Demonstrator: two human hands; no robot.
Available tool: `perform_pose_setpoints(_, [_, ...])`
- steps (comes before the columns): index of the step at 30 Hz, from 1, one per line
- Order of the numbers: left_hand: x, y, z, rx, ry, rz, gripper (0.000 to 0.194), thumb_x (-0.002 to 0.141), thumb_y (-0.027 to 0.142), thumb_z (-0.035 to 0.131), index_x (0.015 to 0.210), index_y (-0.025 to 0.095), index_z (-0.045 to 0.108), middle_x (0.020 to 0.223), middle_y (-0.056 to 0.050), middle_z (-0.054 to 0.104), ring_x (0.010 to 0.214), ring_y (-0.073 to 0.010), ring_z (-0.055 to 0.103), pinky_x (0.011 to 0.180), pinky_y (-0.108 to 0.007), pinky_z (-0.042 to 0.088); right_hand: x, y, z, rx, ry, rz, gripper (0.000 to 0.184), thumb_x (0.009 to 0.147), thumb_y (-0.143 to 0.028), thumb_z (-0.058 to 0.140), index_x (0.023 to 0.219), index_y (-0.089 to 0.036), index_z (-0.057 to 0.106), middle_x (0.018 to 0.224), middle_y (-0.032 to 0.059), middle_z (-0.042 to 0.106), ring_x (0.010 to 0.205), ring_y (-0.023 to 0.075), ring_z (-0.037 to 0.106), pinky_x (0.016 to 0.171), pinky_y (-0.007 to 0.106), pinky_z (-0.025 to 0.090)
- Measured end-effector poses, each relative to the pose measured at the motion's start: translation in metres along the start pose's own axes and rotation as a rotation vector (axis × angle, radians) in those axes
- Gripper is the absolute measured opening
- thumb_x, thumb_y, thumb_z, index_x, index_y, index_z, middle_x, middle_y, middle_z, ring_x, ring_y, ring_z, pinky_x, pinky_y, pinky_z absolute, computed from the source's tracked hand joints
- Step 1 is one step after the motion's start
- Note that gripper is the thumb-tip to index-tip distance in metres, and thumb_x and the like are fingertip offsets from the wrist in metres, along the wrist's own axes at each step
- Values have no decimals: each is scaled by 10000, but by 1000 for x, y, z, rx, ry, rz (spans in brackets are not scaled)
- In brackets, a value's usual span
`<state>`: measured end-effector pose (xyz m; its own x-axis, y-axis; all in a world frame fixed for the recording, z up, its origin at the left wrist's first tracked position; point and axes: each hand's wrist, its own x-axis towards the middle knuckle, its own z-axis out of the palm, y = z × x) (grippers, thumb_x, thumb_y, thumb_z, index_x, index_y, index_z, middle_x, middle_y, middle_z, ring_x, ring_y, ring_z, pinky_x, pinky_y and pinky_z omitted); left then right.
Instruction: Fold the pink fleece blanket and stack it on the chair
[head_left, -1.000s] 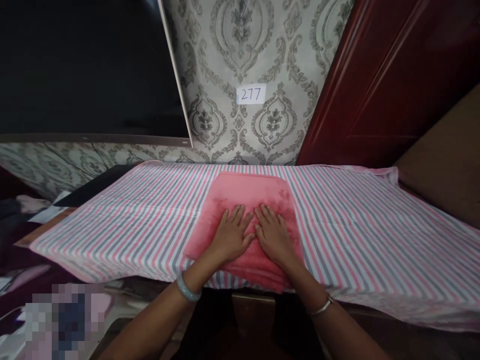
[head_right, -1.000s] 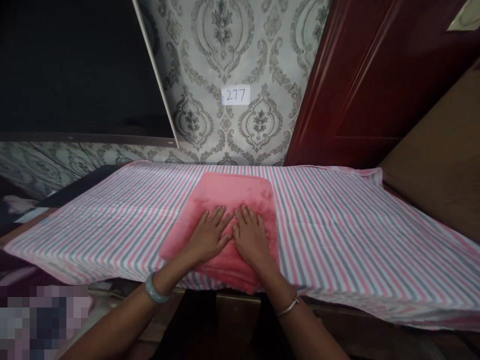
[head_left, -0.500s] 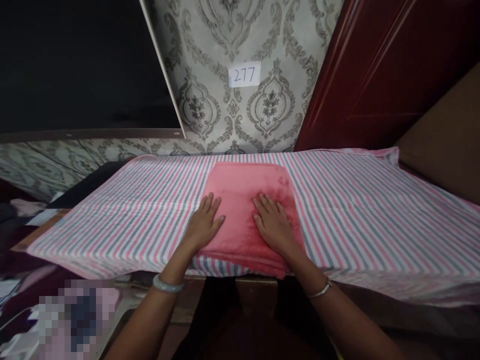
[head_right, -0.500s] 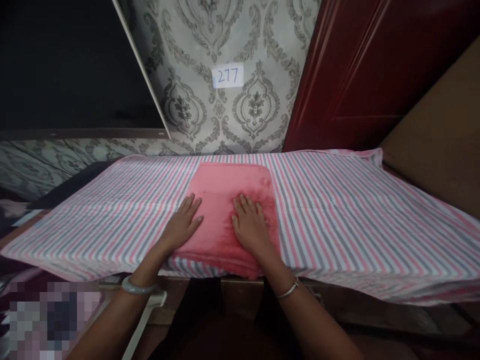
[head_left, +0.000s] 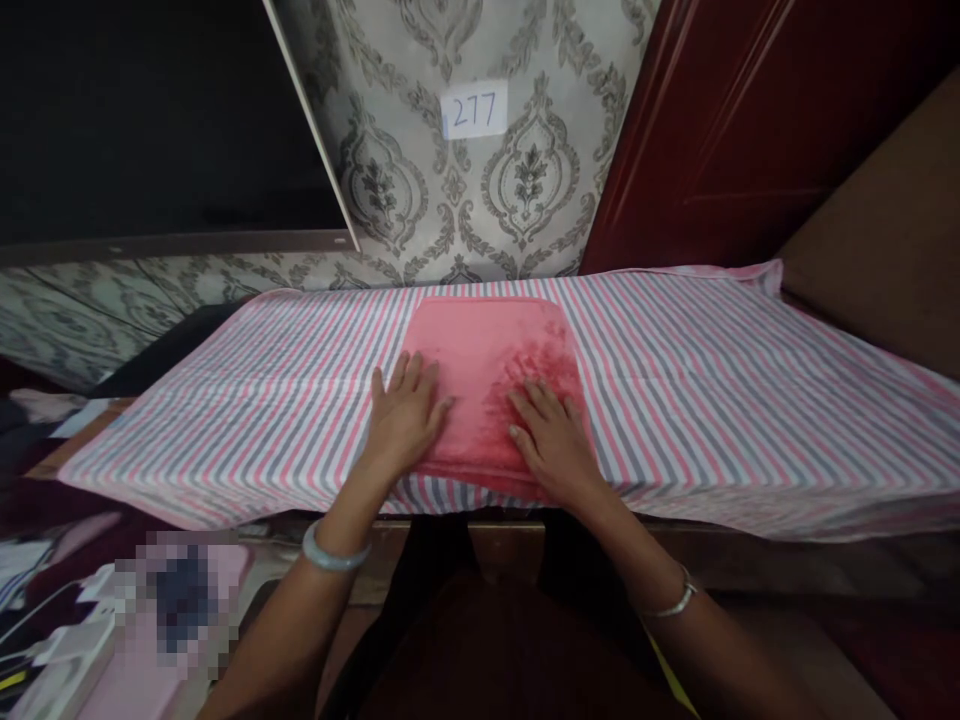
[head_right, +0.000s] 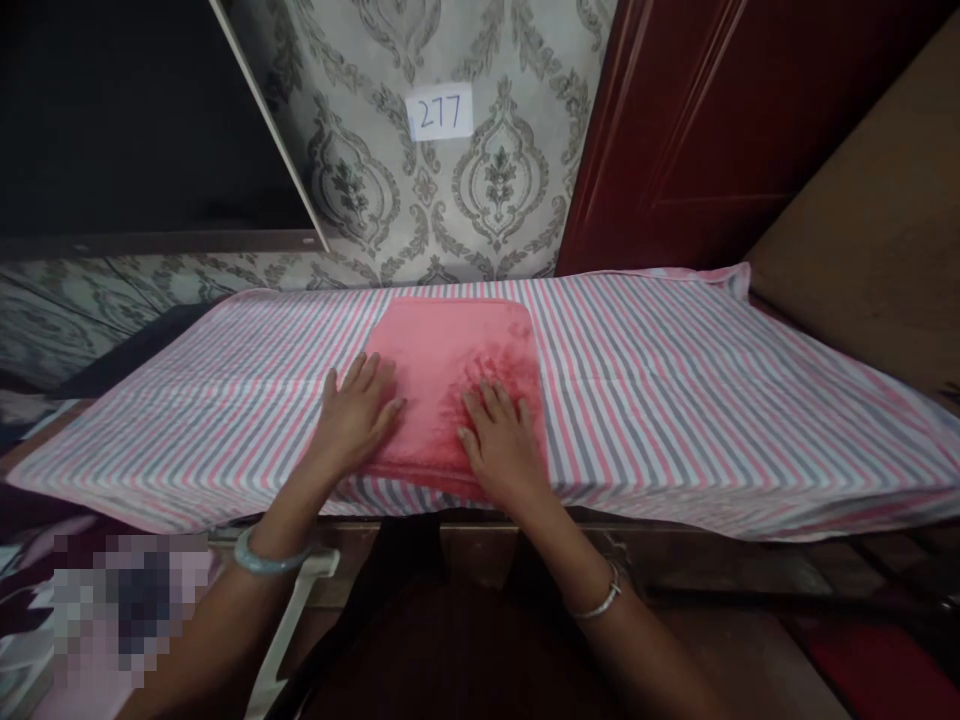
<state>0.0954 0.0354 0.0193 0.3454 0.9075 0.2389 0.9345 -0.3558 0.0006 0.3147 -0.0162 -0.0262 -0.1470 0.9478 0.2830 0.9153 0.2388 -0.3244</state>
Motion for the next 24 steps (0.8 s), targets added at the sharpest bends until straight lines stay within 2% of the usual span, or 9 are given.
perform_pose_setpoints(2, [-10, 26, 2, -31, 22, 142, 585, 1024, 459, 348, 1545, 195, 376, 1642, -128, 301, 1541, -313, 196, 1238, -623, 128, -12, -7, 5, -35, 31, -16, 528, 1015, -297, 366, 1526, -189, 442, 1629, 99, 299, 1517, 284, 207, 1223, 565, 135])
perform_pose_setpoints(4, [-19, 46, 14, -74, -11, 247, 602, 1023, 481, 354, 1560, 209, 350, 1649, -108, 287, 1539, -300, 208, 1244, -612, 130, -19, -12, 11, -70, 50, -18, 540, 998, -268, 383, 1525, -167, 441, 1630, 105, 295, 1522, 290, 185, 1231, 561, 102])
perform_pose_setpoints(7, [-29, 58, 38, -96, -23, 253, 645, 1023, 513, 338, 1580, 190, 304, 1656, -109, 262, 1542, -283, 202, 1256, -591, 114, -22, -13, 19, -92, 53, -25, 557, 978, -256, 398, 1523, -151, 445, 1631, 110, 290, 1528, 299, 154, 1235, 561, 93])
perform_pose_setpoints(10, [-32, 55, 49, -86, -4, 232, 664, 1020, 519, 339, 1591, 187, 275, 1662, -106, 238, 1549, -276, 177, 1266, -569, 96, -22, -10, 23, -89, 52, -38, 564, 976, -261, 388, 1529, -164, 437, 1633, 101, 286, 1534, 293, 136, 1235, 561, 101])
perform_pose_setpoints(16, [-32, 53, 45, -70, -7, 225, 673, 1011, 547, 345, 1591, 211, 282, 1666, -99, 227, 1549, -267, 183, 1271, -551, 108, -22, -10, 23, -89, 60, -34, 563, 979, -265, 398, 1531, -163, 433, 1633, 101, 287, 1535, 290, 136, 1240, 553, 88])
perform_pose_setpoints(20, [-35, 46, 41, -46, 14, 97, 694, 991, 575, 379, 1559, 175, 363, 1645, -159, 265, 1528, -328, 239, 1246, -598, 152, -21, -12, 21, -79, 53, -26, 552, 993, -271, 403, 1537, -179, 429, 1632, 92, 287, 1530, 285, 161, 1237, 547, 108])
perform_pose_setpoints(24, [-43, 22, 40, -2, 70, -30, 662, 1001, 548, 344, 1528, 152, 408, 1625, -183, 303, 1518, -330, 268, 1232, -608, 170, -20, -12, 19, -78, 53, -14, 537, 1011, -282, 397, 1539, -192, 425, 1630, 76, 292, 1529, 269, 173, 1237, 538, 110])
